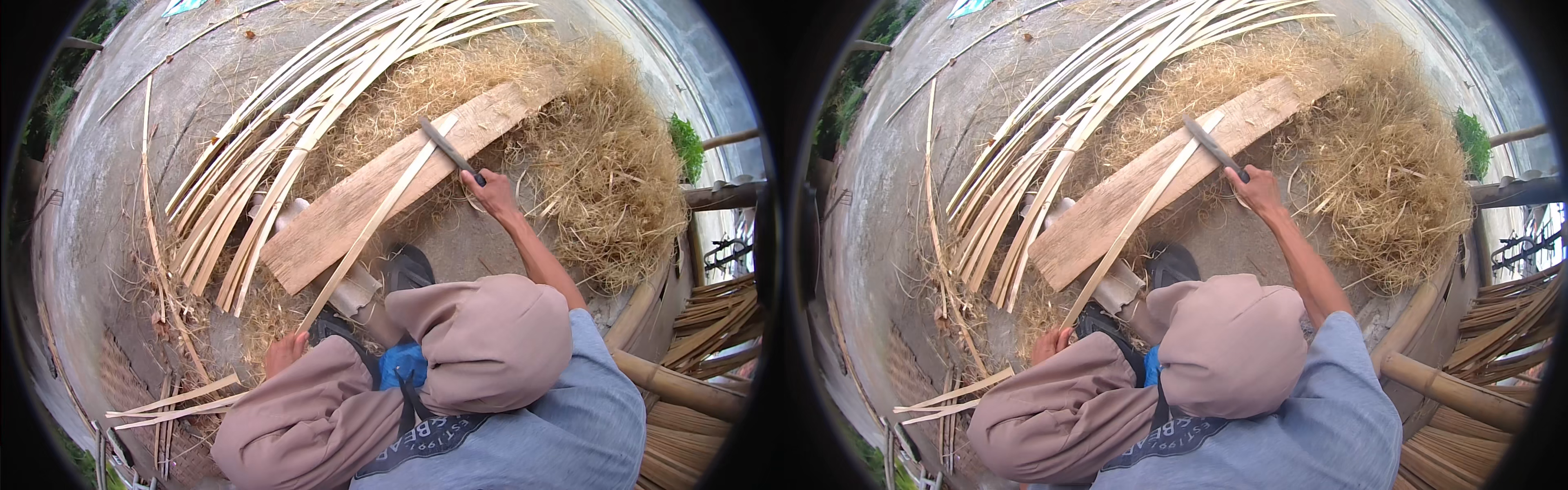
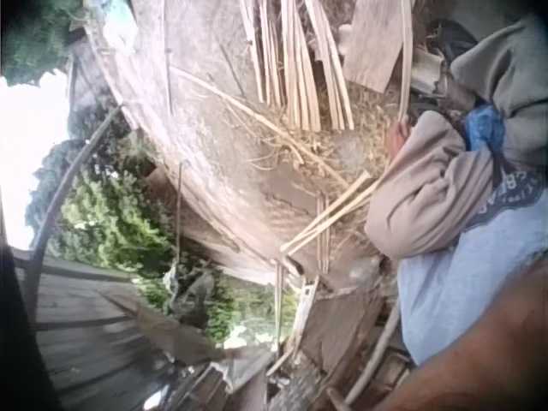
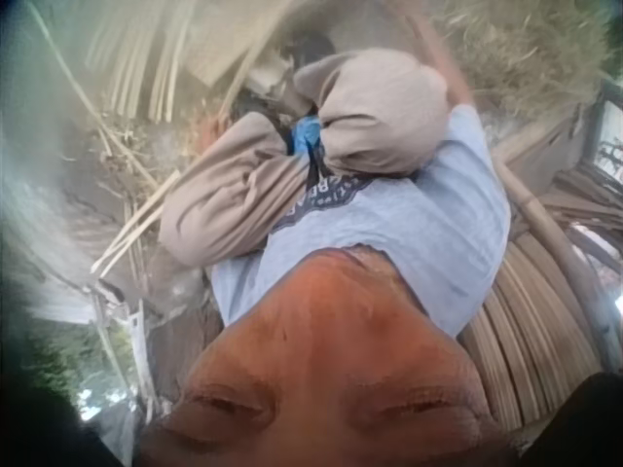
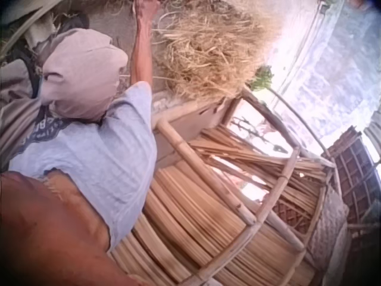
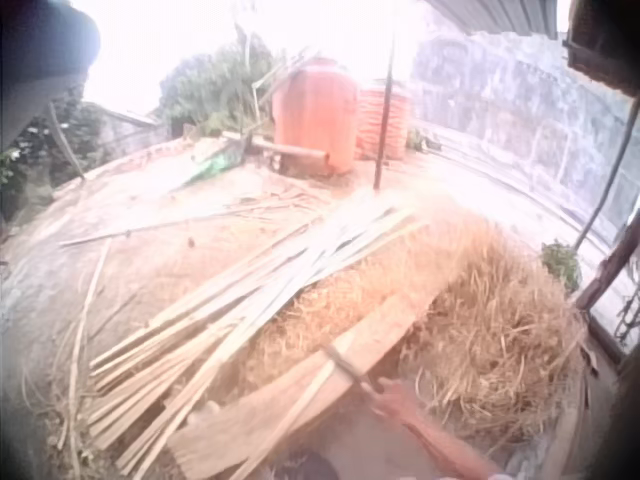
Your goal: The person sits on the ground and uses a knife to split long bamboo strips into thinner slivers on a wooden board. The person repeatedly positions each strip and draws the knife along its length to separate it, accumulating finished slivers on the ground.
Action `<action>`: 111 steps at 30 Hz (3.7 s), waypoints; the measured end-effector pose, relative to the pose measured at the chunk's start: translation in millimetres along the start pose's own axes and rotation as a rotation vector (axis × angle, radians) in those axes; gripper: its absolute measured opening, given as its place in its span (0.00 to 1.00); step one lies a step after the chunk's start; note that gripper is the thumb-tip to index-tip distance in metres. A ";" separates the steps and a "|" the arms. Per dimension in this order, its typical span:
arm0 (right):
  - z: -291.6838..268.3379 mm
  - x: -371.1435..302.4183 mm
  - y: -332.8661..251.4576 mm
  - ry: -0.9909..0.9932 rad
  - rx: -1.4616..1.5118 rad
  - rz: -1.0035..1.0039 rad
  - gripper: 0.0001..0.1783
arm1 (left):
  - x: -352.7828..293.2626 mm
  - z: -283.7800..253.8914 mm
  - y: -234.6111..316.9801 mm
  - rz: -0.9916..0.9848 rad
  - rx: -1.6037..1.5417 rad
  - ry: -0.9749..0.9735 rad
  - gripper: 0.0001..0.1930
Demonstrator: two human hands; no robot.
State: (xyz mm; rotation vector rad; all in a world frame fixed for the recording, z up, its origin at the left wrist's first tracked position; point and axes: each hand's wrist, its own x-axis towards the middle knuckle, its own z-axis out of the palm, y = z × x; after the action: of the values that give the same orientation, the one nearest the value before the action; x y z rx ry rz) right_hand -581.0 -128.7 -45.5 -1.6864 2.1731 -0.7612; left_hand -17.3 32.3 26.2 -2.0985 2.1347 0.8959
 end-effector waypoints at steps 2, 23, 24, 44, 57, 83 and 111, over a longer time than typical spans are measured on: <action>-28.7 35.7 43.6 0.058 0.080 0.376 0.40 | -5.1 -2.0 -13.9 0.091 0.034 0.030 0.19; -1.0 -40.1 -44.8 -0.088 0.088 0.298 0.36 | 75.9 31.8 60.1 0.309 -0.217 0.296 0.19; -9.0 -20.2 -32.9 -0.022 0.144 0.404 0.37 | 76.1 33.6 57.5 0.322 -0.214 0.312 0.19; 16.9 -54.0 -62.5 -0.056 0.059 -0.135 0.37 | 82.2 6.7 72.9 0.080 -0.266 0.147 0.16; 13.3 -51.4 -35.1 0.004 0.062 -0.146 0.37 | 78.9 7.6 68.1 0.082 -0.360 0.156 0.16; -26.7 -10.0 -49.0 -0.184 0.080 0.169 0.39 | 59.7 26.4 68.3 0.117 -0.018 0.114 0.15; 26.4 -155.0 -152.5 -0.459 0.065 -0.183 0.29 | 69.7 9.9 65.0 0.171 0.095 0.294 0.21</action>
State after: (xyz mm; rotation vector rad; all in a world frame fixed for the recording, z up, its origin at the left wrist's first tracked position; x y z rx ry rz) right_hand -401.6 -13.4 4.8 -1.8281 1.6850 -0.4241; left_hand -87.8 -31.6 15.0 -2.1407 2.4736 0.5068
